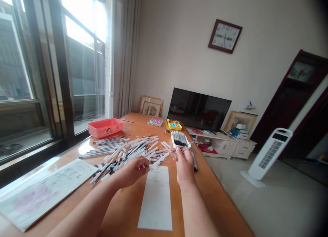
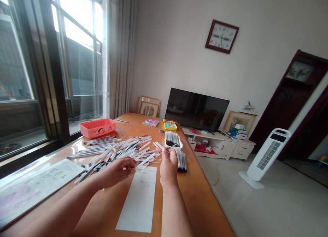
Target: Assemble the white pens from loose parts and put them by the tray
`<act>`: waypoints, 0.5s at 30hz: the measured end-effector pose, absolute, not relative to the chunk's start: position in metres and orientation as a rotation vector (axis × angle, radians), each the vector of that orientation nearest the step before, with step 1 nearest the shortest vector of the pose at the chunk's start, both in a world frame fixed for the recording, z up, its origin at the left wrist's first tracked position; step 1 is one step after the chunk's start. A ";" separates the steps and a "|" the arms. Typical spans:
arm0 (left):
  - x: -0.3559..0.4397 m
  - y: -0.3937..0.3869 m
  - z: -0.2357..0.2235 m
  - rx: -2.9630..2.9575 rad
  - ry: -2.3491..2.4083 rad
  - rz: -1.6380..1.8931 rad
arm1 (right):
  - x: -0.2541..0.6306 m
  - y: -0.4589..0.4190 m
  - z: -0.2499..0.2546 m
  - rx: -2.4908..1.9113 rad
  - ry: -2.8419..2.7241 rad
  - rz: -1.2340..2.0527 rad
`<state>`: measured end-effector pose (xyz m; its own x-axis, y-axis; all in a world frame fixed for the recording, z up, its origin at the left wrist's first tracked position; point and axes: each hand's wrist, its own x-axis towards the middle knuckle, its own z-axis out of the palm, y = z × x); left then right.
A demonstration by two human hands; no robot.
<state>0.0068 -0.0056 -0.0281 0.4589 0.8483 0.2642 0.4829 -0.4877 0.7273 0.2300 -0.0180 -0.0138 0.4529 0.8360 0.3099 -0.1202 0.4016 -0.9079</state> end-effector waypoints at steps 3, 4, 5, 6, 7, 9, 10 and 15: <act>0.008 -0.006 -0.028 2.141 1.105 0.854 | 0.228 -0.020 -0.012 -0.962 -0.935 0.696; 0.008 -0.007 -0.028 2.132 1.107 0.861 | 0.227 -0.021 -0.012 -0.968 -0.949 0.693; 0.009 -0.007 -0.027 2.120 1.110 0.871 | 0.226 -0.022 -0.011 -0.978 -0.960 0.695; 0.009 -0.008 -0.026 2.106 1.114 0.885 | 0.225 -0.022 -0.011 -0.990 -0.971 0.705; 0.010 -0.009 -0.025 2.091 1.116 0.899 | 0.224 -0.022 -0.011 -1.003 -0.981 0.720; 0.010 -0.010 -0.023 2.064 1.117 0.920 | 0.223 -0.023 -0.012 -1.026 -1.006 0.760; 0.011 -0.010 -0.022 2.052 1.114 0.924 | 0.223 -0.023 -0.012 -1.037 -1.020 0.775; 0.010 -0.010 -0.022 1.983 1.080 0.943 | 0.221 -0.022 -0.013 -1.056 -1.003 0.792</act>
